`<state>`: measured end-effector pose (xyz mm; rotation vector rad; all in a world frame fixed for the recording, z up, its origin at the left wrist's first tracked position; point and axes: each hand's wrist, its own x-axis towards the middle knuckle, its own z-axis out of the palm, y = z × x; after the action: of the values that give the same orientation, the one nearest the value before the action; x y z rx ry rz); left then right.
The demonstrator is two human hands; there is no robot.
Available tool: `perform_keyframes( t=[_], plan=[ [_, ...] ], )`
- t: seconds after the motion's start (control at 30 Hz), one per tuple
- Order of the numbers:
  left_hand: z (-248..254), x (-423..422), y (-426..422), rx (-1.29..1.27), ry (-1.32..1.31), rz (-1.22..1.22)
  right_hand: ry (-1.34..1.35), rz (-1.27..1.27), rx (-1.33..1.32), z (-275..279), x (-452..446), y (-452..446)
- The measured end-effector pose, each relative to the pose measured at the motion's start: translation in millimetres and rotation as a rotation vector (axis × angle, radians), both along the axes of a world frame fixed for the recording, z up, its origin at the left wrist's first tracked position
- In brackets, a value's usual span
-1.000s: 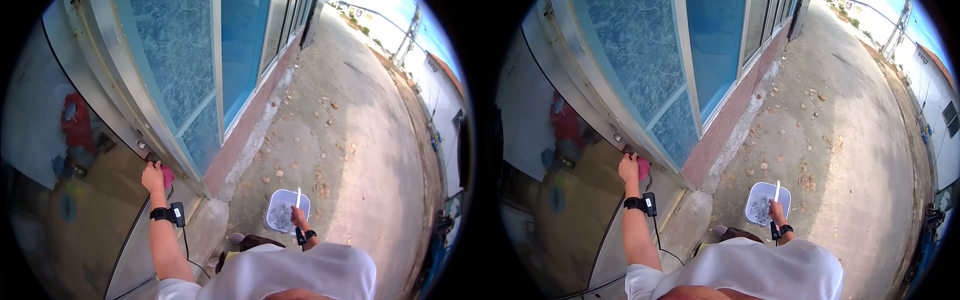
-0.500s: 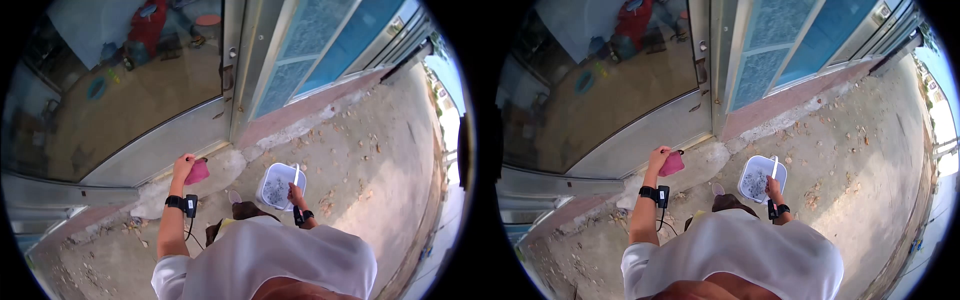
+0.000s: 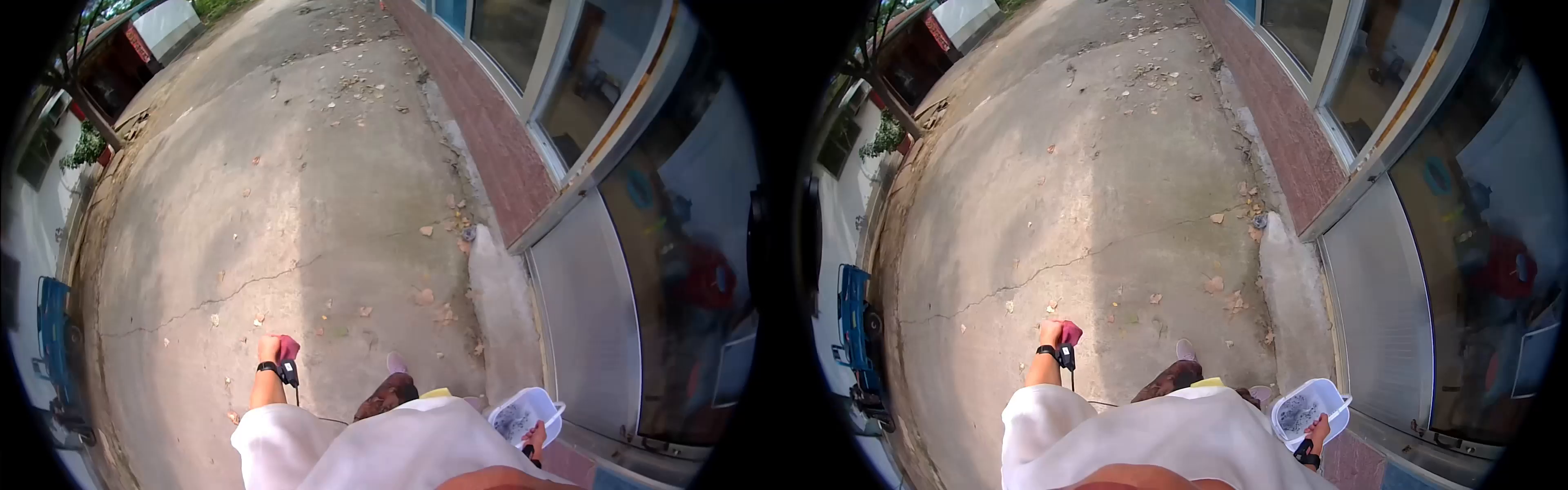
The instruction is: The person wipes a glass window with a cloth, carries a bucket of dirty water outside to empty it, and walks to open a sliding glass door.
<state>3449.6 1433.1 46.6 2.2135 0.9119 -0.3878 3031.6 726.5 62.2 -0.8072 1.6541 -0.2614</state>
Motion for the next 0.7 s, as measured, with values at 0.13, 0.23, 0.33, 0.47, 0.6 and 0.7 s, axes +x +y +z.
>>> perform_keyframes(
  t=[0.13, 0.23, 0.33, 0.47, 0.6, 0.7],
  plan=[
    [41, -52, 108, -0.369, -0.131, 0.393, -0.001, 0.183, 0.017, 27, 170, 37],
    [9, -121, 132, -0.347, -0.175, 0.43, -0.058, 0.339, 0.017, 13, 226, 44],
    [37, -77, 85, -0.583, -0.177, 0.659, -0.123, 0.484, 0.023, -6, 340, 51],
    [19, 30, 123, -0.534, -0.182, 0.464, -0.175, 0.711, 0.043, 22, 524, 140],
    [29, 144, 145, -0.649, -0.215, 0.505, -0.214, 0.941, 0.075, 26, 710, 251],
    [96, 204, 150, -0.686, -0.203, 0.35, -0.272, 1.13, 0.121, 58, 806, 349]
  ],
)
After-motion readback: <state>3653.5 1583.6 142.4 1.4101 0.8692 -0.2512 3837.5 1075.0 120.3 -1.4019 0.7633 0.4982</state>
